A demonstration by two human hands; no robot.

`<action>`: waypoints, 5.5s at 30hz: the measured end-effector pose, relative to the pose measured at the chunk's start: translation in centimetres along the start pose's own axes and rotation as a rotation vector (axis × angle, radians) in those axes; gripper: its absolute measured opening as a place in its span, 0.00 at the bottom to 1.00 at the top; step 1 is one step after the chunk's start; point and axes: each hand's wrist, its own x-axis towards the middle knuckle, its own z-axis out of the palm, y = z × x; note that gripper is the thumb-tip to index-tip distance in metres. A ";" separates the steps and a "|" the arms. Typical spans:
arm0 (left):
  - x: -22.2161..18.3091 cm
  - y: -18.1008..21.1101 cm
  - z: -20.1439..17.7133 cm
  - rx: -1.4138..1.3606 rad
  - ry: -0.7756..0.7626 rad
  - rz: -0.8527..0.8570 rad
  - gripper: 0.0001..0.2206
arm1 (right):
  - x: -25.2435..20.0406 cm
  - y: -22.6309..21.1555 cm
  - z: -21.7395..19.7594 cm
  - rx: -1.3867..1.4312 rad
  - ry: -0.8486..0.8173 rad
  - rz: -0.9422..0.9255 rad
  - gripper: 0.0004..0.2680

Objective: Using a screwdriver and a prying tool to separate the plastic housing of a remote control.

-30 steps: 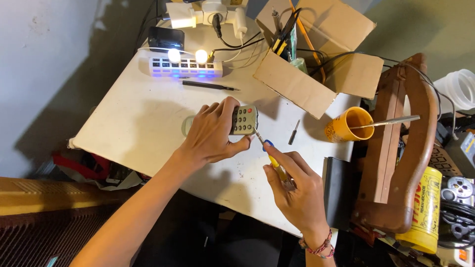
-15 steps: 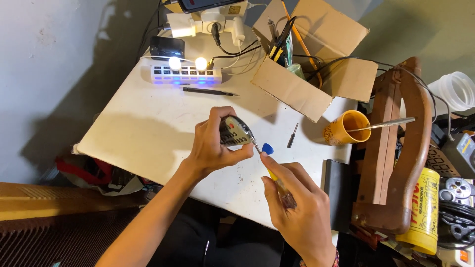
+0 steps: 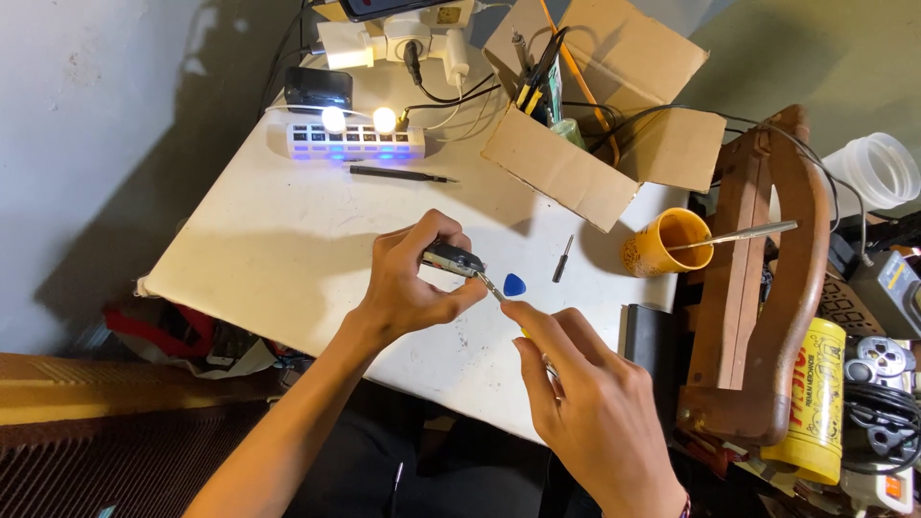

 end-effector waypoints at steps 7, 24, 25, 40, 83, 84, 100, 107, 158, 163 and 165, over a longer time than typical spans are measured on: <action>0.5 1.5 -0.6 -0.181 0.017 -0.079 0.09 | 1.5 -0.4 -1.2 -0.121 -0.007 -0.139 0.19; -0.2 1.5 -0.9 -0.127 -0.050 0.010 0.10 | 2.3 0.2 -1.7 -0.074 -0.006 -0.123 0.14; -0.2 1.5 -0.9 -0.129 -0.052 0.010 0.10 | 2.3 0.2 -1.8 -0.076 -0.006 -0.120 0.14; 0.4 1.6 -1.4 -0.204 -0.077 -0.145 0.11 | 2.4 0.8 -1.6 -0.225 -0.106 -0.153 0.17; 0.8 1.2 1.7 -0.097 0.077 -0.053 0.13 | 4.0 10.6 12.4 -0.037 -0.064 0.249 0.09; 0.8 1.0 1.6 -0.112 0.075 -0.059 0.14 | 3.9 10.5 12.2 0.078 0.093 0.164 0.08; 0.0 0.2 1.1 -0.113 -0.024 -0.118 0.16 | 3.9 1.8 4.8 0.330 0.487 -0.206 0.03; -0.3 0.0 1.3 -0.118 -0.033 -0.164 0.17 | 4.1 1.2 3.6 0.137 0.440 -0.240 0.04; -0.7 0.9 2.0 -0.052 0.107 -0.112 0.18 | 5.0 3.4 3.2 -0.134 0.277 -0.618 0.03; -0.5 1.0 2.5 -0.043 0.125 -0.087 0.17 | 5.5 3.8 4.0 -0.156 0.304 -0.675 0.03; -0.3 1.1 2.6 -0.150 0.240 -0.077 0.13 | 6.3 2.9 4.7 -0.108 0.531 -0.733 0.07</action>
